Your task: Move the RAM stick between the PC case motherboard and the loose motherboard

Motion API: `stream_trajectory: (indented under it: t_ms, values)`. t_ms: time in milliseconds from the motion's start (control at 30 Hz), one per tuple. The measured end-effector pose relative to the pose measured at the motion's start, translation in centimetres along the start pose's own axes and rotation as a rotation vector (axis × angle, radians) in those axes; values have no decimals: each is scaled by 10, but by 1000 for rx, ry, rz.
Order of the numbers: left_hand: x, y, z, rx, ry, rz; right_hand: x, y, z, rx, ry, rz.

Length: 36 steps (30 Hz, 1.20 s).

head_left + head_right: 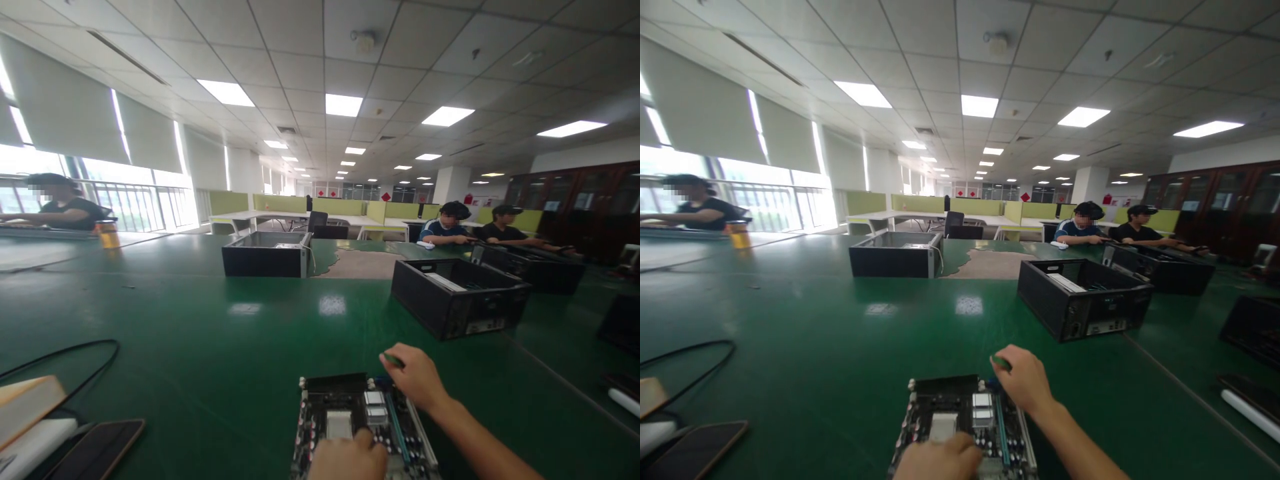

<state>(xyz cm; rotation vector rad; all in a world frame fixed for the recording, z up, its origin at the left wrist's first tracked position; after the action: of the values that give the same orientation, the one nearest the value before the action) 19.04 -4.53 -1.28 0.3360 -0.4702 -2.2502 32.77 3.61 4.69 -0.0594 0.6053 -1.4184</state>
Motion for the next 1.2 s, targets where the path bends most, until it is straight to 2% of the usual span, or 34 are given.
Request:
stream_trajectory:
  t_ms: [67, 133, 200, 267, 367, 533, 767, 833, 900, 967, 1033, 1067, 1100, 1167, 1200]
  values:
    - [6, -12, 41, -13, 124, -8, 19, -15, -21, -72, -29, -19]
    - [15, -43, 83, -39, 297, 93, 28, -24, -32, -104, -40, -43]
    - [22, -80, 101, -46, 373, 222, 30, -27, -38, -88, -59, -61]
    - [22, -107, 99, -8, 353, 259, 29, -28, -41, -44, -83, -63]
    - [19, -118, 87, 50, 326, 213, 28, -29, -46, 3, -133, -46]
    - [17, -109, 87, 118, 349, 168, 29, -27, -47, 1, -141, -63]
    - [17, -117, 87, 122, 331, 179, 30, -27, -47, 19, -148, -81]
    - [20, -107, 95, 66, 382, 166, 30, -27, -47, 11, -146, -82]
    - [25, -84, 103, -19, 459, 132, 29, -26, -46, 5, -145, -82]
    - [26, -51, 95, -70, 454, 63, 29, -26, -46, -2, -138, -85]
    - [18, -16, 59, -45, 281, -43, 29, -24, -46, -14, -132, -97]
    - [12, 1, 30, -28, 128, -123, 29, -24, -47, -20, -126, -104]
    - [8, 12, 5, -23, 15, -156, 29, -23, -47, -27, -119, -112]
    - [0, 18, -27, -53, -33, -105, 30, -21, -46, -44, -96, -135]
    - [-4, 19, -36, -70, -28, -77, 29, -20, -43, -52, -74, -146]
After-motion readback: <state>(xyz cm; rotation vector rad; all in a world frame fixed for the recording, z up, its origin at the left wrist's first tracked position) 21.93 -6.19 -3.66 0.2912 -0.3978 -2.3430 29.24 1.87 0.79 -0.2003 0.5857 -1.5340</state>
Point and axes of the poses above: each hand's wrist, its own x-axis away from the middle knuckle, its own z-axis out of the back of the hand, y = z × x, the point moved 9 cm from there along -x, towards the middle knuckle, and after that the axes turned 6 degrees about -z, right-handed, at the moved point
